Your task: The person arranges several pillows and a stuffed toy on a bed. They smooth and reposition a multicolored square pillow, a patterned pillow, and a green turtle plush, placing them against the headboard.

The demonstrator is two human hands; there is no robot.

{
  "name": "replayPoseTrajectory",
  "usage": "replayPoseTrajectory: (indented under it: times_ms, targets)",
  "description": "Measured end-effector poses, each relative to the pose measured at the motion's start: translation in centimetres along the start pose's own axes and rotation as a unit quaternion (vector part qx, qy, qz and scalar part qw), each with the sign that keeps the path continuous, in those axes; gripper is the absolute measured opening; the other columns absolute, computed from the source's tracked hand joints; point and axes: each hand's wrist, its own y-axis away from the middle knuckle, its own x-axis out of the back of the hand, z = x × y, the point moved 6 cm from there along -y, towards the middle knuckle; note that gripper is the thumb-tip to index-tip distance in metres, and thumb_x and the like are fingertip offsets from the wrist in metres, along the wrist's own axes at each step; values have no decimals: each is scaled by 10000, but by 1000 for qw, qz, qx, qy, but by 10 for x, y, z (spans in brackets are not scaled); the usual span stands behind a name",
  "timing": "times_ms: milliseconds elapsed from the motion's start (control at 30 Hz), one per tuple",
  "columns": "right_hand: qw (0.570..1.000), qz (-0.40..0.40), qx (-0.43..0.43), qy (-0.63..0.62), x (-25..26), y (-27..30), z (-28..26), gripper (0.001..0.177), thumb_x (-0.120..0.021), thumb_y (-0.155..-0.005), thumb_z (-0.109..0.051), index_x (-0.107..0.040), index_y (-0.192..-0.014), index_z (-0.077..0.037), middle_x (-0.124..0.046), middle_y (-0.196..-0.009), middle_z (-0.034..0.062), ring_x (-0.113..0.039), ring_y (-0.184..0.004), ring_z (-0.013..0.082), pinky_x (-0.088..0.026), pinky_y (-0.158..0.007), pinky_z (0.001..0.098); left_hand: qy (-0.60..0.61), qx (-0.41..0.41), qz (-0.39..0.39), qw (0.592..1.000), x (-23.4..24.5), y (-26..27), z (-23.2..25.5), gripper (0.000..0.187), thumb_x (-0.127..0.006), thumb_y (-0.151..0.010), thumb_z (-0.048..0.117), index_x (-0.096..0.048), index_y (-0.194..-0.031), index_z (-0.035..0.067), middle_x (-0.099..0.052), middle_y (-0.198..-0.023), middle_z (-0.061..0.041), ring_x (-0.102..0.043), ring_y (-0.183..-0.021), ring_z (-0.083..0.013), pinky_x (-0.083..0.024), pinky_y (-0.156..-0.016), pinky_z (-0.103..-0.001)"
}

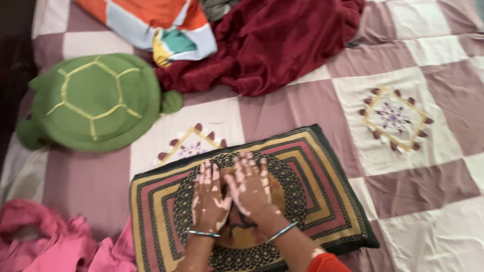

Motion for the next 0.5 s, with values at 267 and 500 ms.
replayPoseTrajectory:
  times_ms: [267,500]
  targets:
    - [976,103,192,7,4,61,-116,694,-438,-1050,-439,-306,-1564,9,-260,-1641,217,-201,-1538,341,-111,-1222,554,-24,142,124,982,44,94,-105,814,-569,-921,474,-288,-1573,76,-225,-1652,-249,-247,-1509,-385,-218,-1187,-519]
    - [957,101,257,90,-2,119,-80,705,-471,-993,-424,-293,-1585,-83,-242,-1663,166,-174,-1532,333,-70,-1214,501,-55,209,182,959,48,177,-119,784,-502,-971,448,-273,-1592,29,-217,-1653,-269,-247,-1514,-409,-240,-1200,-531]
